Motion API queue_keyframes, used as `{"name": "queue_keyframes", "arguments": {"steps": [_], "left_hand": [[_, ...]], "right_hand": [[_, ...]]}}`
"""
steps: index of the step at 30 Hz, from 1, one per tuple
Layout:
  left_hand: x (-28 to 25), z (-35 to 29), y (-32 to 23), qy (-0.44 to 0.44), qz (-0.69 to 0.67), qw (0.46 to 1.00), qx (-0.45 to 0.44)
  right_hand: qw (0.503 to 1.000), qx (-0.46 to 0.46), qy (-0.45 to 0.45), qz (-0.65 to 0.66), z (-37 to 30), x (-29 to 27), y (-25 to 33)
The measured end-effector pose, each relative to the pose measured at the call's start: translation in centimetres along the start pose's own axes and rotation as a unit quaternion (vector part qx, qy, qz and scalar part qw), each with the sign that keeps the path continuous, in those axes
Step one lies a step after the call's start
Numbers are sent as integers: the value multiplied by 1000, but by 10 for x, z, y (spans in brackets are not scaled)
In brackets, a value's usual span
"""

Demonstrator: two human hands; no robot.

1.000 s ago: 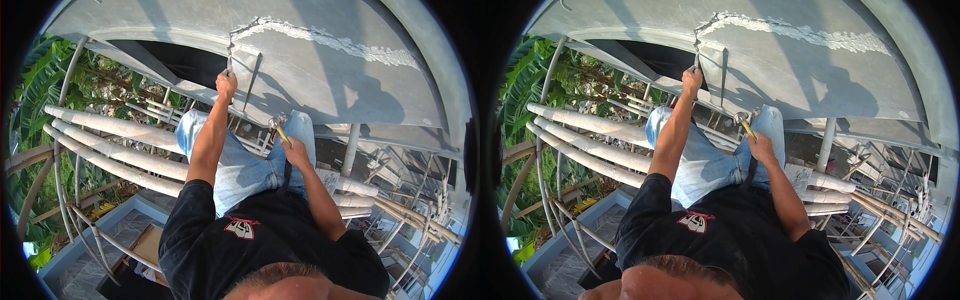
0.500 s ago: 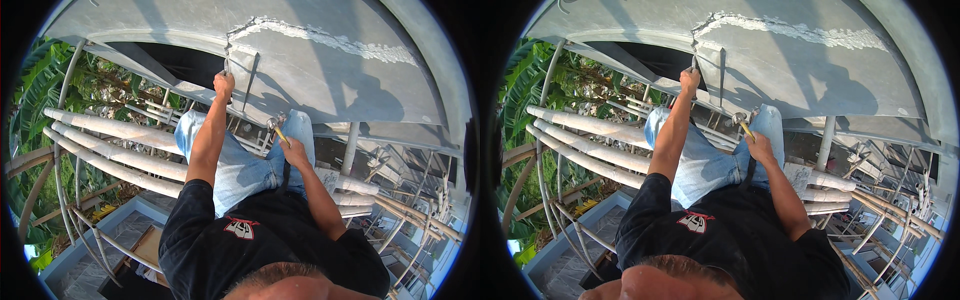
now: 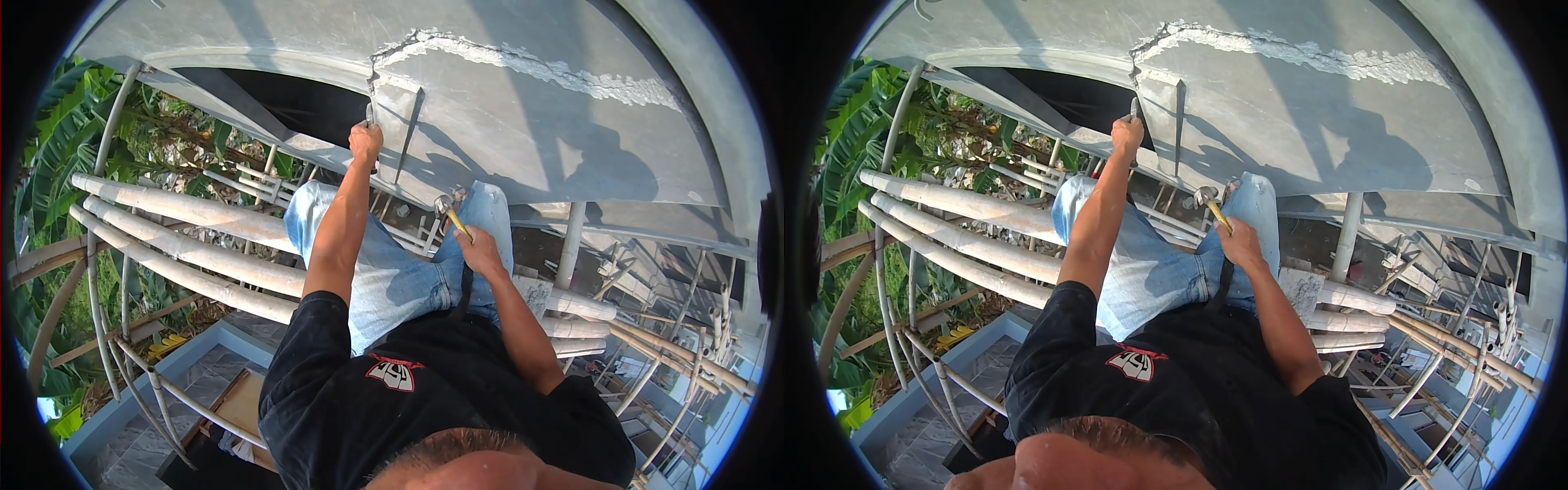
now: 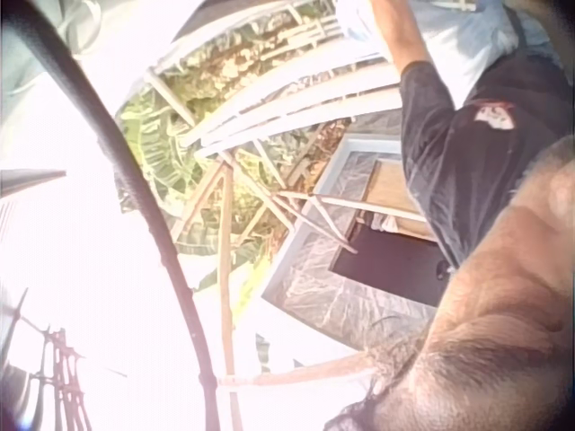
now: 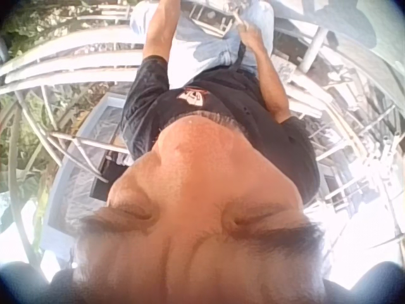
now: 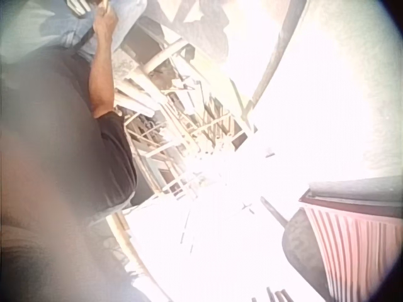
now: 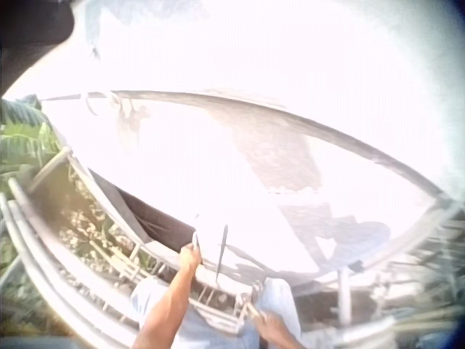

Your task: The person uses a hammer and a chisel to chip away at a large crack on a concrete structure, then uses a trowel to apply and smooth cement over the area, and finally wipes and presses the filler with their fingers.

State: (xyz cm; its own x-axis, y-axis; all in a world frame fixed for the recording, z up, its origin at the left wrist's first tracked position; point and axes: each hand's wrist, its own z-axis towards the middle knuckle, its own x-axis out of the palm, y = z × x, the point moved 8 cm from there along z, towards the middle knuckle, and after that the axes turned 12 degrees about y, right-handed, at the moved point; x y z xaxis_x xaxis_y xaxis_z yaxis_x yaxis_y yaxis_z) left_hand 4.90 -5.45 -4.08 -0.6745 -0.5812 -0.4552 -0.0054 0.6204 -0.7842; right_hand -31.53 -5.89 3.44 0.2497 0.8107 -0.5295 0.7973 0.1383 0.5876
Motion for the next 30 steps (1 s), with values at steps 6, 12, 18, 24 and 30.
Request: {"name": "queue_keyframes", "arguments": {"steps": [6,12,18,24,30], "left_hand": [[-7,-1,-23,12,17,999,-35],[-11,1,-25,-1,-1,1000,-21],[-13,-7,-17,-10,-1,996,90],[-10,-8,-24,0,4,1000,12],[-9,2,-23,3,25,999,19]], "right_hand": [[1000,1,-3,1,-2,-3,4],[1000,3,3,-1,-1,0,5],[1000,-2,7,-8,0,3,1],[1000,5,8,-16,2,-1,5],[1000,-2,13,-4,0,2,6]]}}
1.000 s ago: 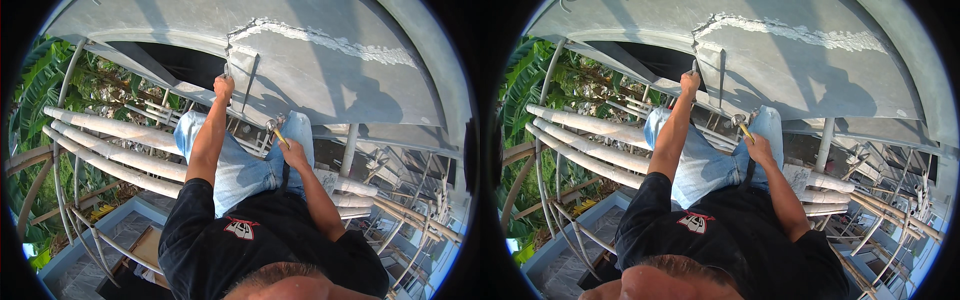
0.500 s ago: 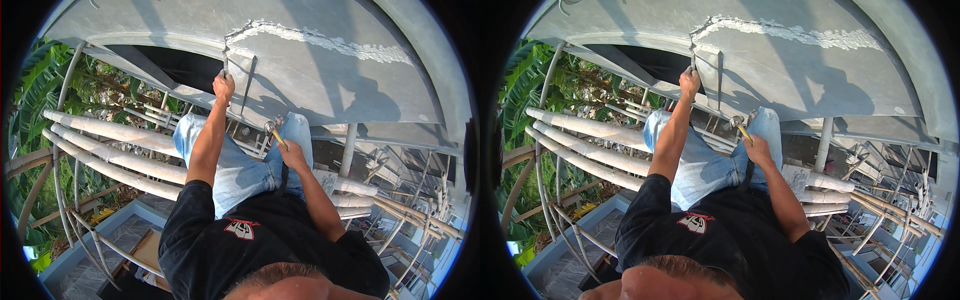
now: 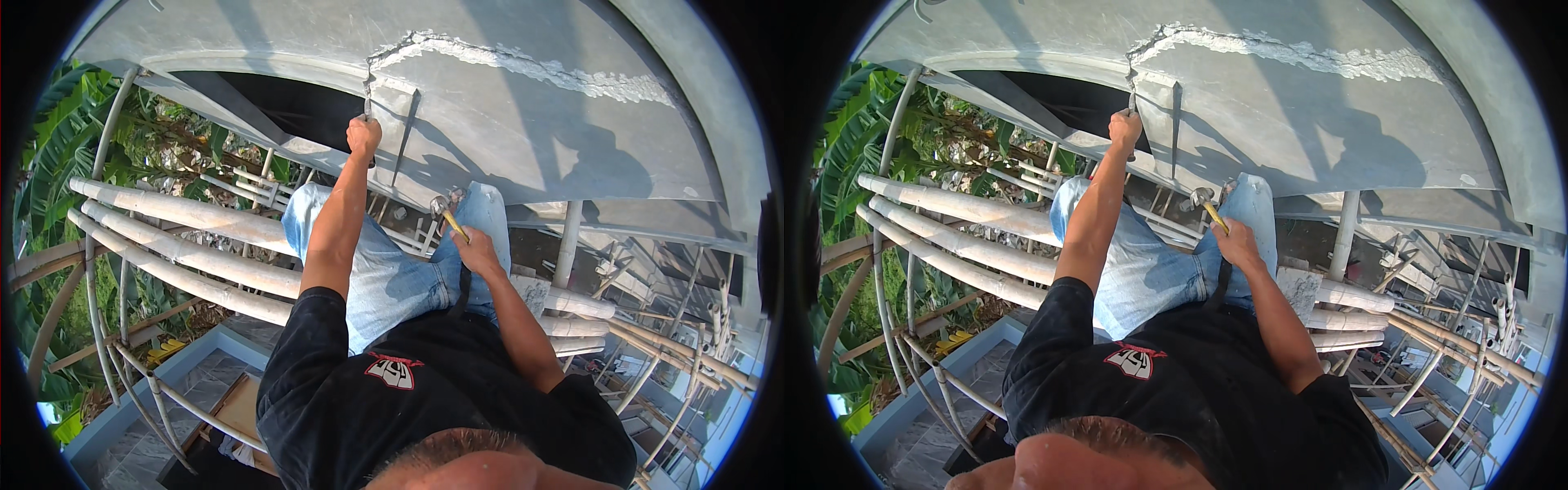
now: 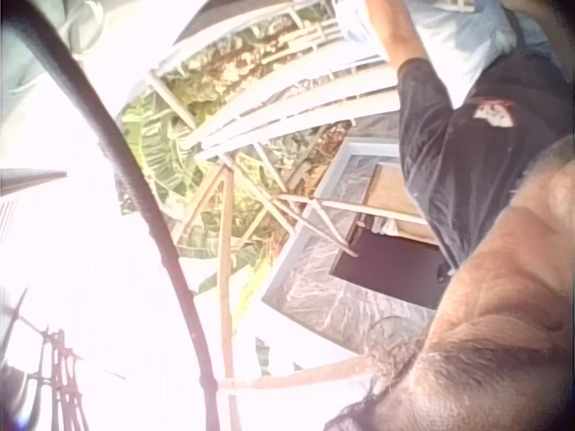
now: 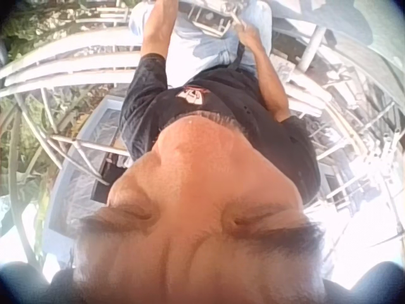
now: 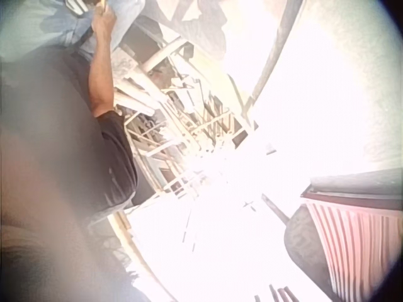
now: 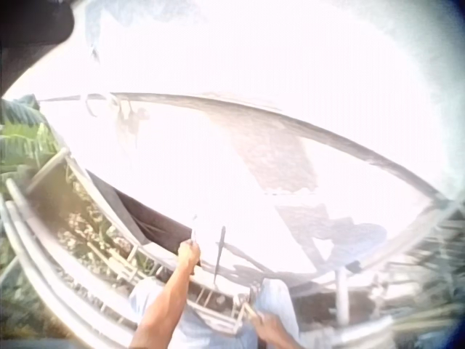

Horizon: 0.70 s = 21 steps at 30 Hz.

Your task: The person uses a hammer and a chisel to chip away at a large crack on a concrete structure, then uses a trowel to apply and smooth cement over the area, and finally wipes and presses the filler with their fingers.

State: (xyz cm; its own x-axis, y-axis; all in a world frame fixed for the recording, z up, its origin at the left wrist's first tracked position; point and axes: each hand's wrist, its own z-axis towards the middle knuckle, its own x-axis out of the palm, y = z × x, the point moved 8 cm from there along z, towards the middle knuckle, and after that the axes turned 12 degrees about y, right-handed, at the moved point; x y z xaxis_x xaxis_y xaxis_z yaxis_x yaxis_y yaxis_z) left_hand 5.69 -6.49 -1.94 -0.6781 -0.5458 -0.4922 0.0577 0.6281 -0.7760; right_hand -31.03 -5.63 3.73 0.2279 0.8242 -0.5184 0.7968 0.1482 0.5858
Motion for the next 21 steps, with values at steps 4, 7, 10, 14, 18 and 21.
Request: {"name": "queue_keyframes", "arguments": {"steps": [4,7,10,14,18,21], "left_hand": [[-5,-7,-2,-45,-3,995,91],[5,-13,-7,6,-26,998,54],[6,-15,-2,12,1,1000,24],[4,-4,13,-5,0,1000,-12],[8,-9,-1,-6,-6,1000,-20],[2,-9,-5,-1,0,1000,-31]], "right_hand": [[1000,9,6,-6,2,4,0],[1000,13,20,-11,7,4,-10],[1000,10,-6,-9,8,4,-11],[1000,15,20,-11,5,8,1],[1000,20,8,-5,3,4,-8],[1000,17,2,-1,1,4,-4]]}}
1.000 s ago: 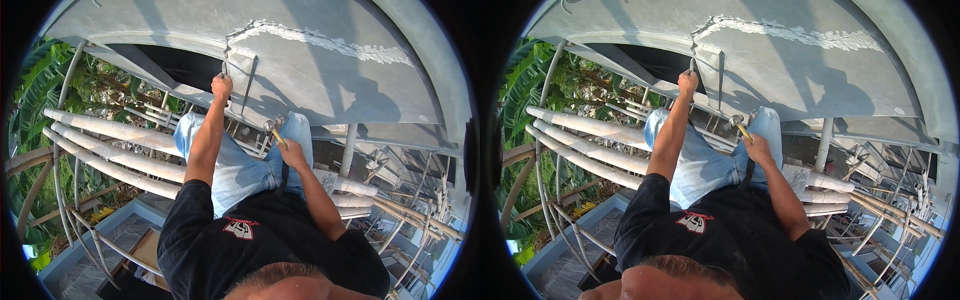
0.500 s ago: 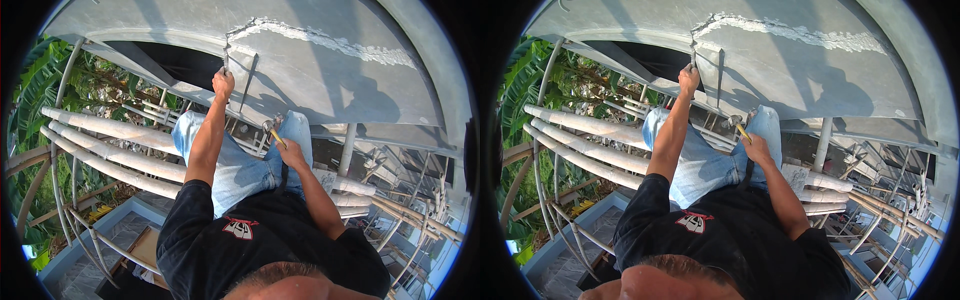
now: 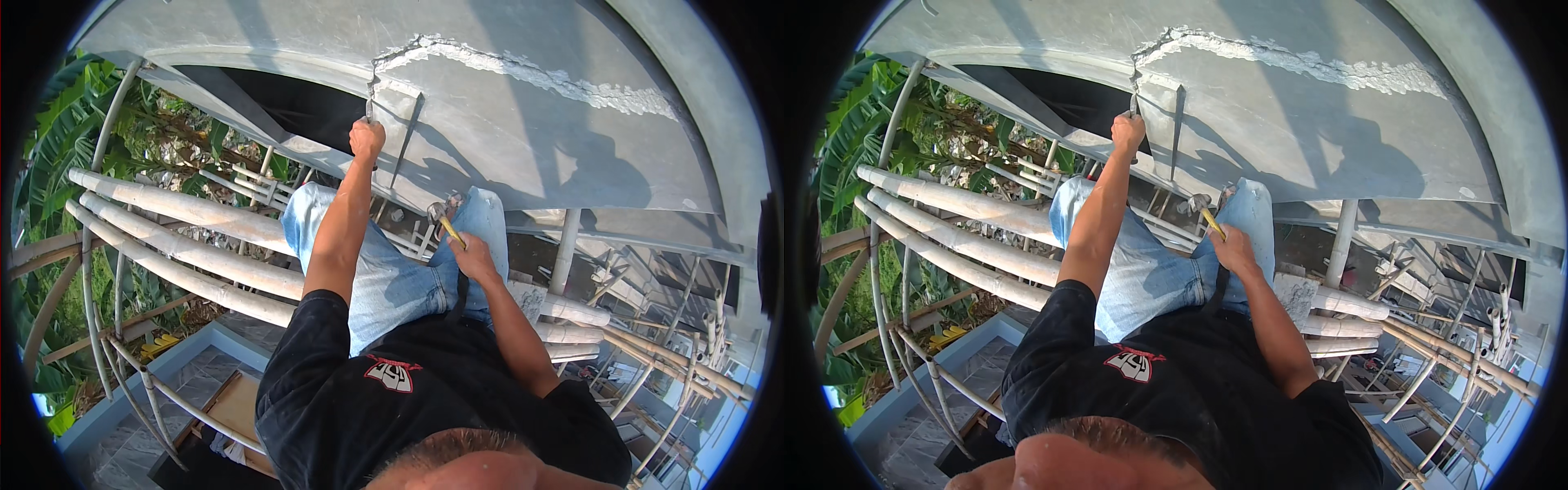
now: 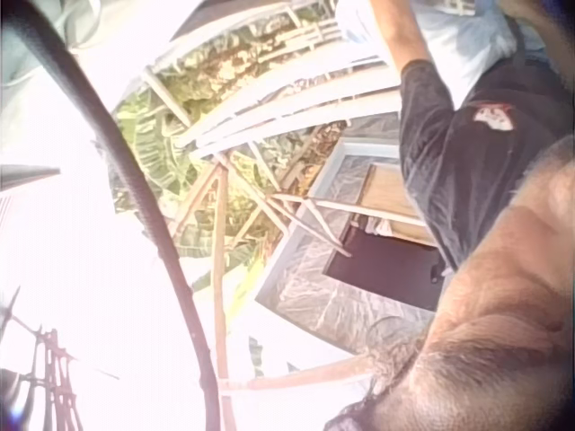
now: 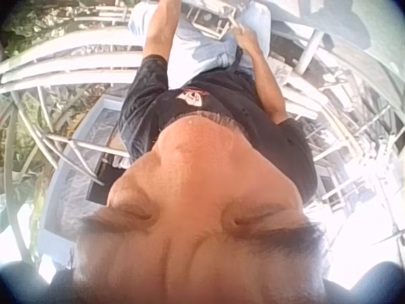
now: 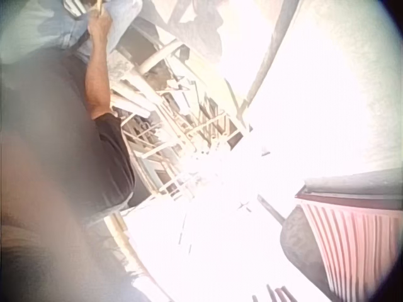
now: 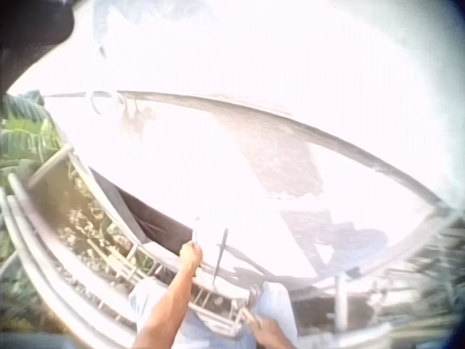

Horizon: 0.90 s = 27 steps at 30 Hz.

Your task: The person uses a hammer and a chisel to chip away at a large crack on a concrete structure, then uses a trowel to apply and smooth cement over the area, and finally wipes and presses the filler with their fingers.

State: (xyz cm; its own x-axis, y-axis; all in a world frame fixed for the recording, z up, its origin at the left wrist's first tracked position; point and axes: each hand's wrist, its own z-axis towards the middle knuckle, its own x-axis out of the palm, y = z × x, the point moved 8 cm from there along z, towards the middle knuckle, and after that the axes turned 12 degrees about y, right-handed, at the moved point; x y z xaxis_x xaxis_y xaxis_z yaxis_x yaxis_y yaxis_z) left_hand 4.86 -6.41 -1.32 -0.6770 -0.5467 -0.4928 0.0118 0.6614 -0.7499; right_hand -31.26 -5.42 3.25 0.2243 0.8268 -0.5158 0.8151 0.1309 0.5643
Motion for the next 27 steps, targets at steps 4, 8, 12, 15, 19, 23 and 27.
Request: {"name": "queue_keyframes", "arguments": {"steps": [4,8,12,15,19,23,27], "left_hand": [[-9,9,2,11,3,1000,-10],[-9,-7,-18,-24,-22,997,77],[-13,-20,-17,-7,-57,994,94],[-21,-16,-14,-27,-67,995,63],[-20,-3,-13,19,-85,993,81],[-16,-7,-30,66,-193,974,94],[-14,-2,-7,49,-196,977,63]], "right_hand": [[1000,-11,18,-2,2,4,8],[1000,-18,6,-16,5,3,4],[999,-25,4,-20,4,5,3],[999,-28,3,-25,6,6,2],[999,-28,14,-28,4,10,8],[999,-20,17,-40,1,9,6],[999,-30,9,-36,2,7,12]]}}
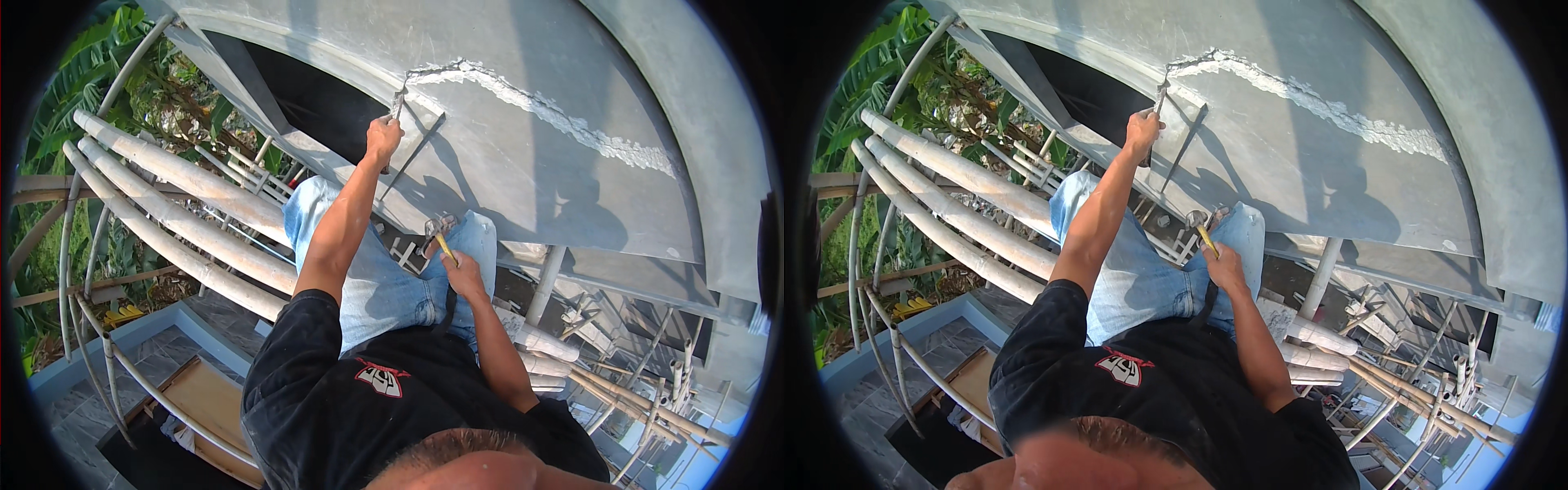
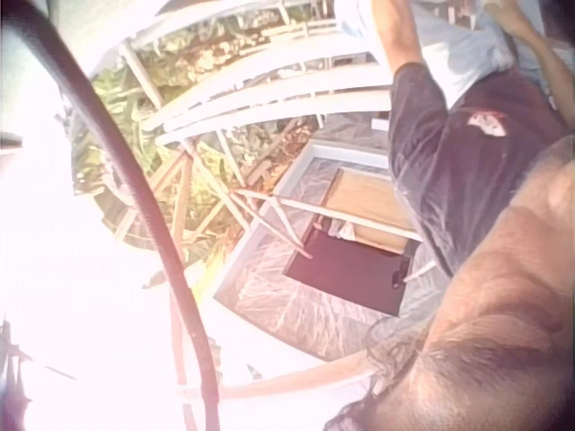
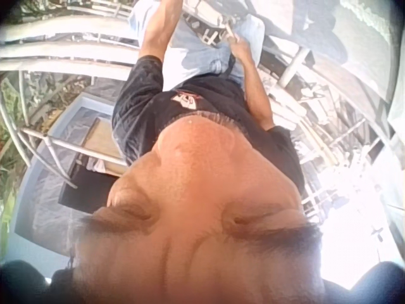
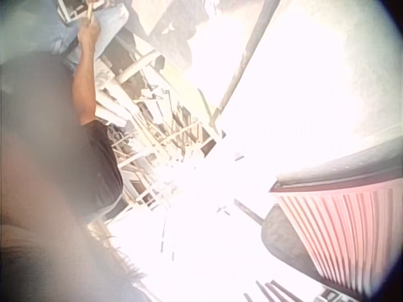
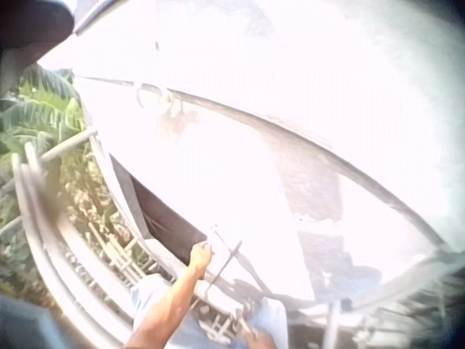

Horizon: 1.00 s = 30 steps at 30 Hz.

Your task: The person uses a hammer and a chisel to chip away at a large crack on a concrete structure, then uses a trowel to apply and smooth cement over the area, and finally wipes and presses the filler with their fingers.

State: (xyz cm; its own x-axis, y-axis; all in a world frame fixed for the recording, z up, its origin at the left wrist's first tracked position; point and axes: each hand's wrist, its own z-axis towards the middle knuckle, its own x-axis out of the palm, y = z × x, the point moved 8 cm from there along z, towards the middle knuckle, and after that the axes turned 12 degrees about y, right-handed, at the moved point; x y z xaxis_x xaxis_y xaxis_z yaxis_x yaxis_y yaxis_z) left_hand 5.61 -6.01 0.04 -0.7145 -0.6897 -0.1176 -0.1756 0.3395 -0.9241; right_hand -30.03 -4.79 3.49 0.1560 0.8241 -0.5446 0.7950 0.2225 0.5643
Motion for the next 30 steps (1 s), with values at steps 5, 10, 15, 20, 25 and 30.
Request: {"name": "queue_keyframes", "arguments": {"steps": [5,10,15,20,25,30], "left_hand": [[-1,-4,5,-6,24,1000,-3],[0,1,-11,-4,45,998,50],[0,8,2,-10,26,1000,13],[2,11,15,5,39,999,-6],[2,9,58,0,25,994,-108],[0,10,51,-30,7,997,-77]], "right_hand": [[1000,-6,-16,-14,-1,1,-2],[1000,-5,1,-30,2,5,-3],[999,8,13,-33,4,6,0],[997,45,37,-42,6,6,-6],[999,0,6,-35,11,9,-16],[998,23,31,-46,9,10,-13]]}}
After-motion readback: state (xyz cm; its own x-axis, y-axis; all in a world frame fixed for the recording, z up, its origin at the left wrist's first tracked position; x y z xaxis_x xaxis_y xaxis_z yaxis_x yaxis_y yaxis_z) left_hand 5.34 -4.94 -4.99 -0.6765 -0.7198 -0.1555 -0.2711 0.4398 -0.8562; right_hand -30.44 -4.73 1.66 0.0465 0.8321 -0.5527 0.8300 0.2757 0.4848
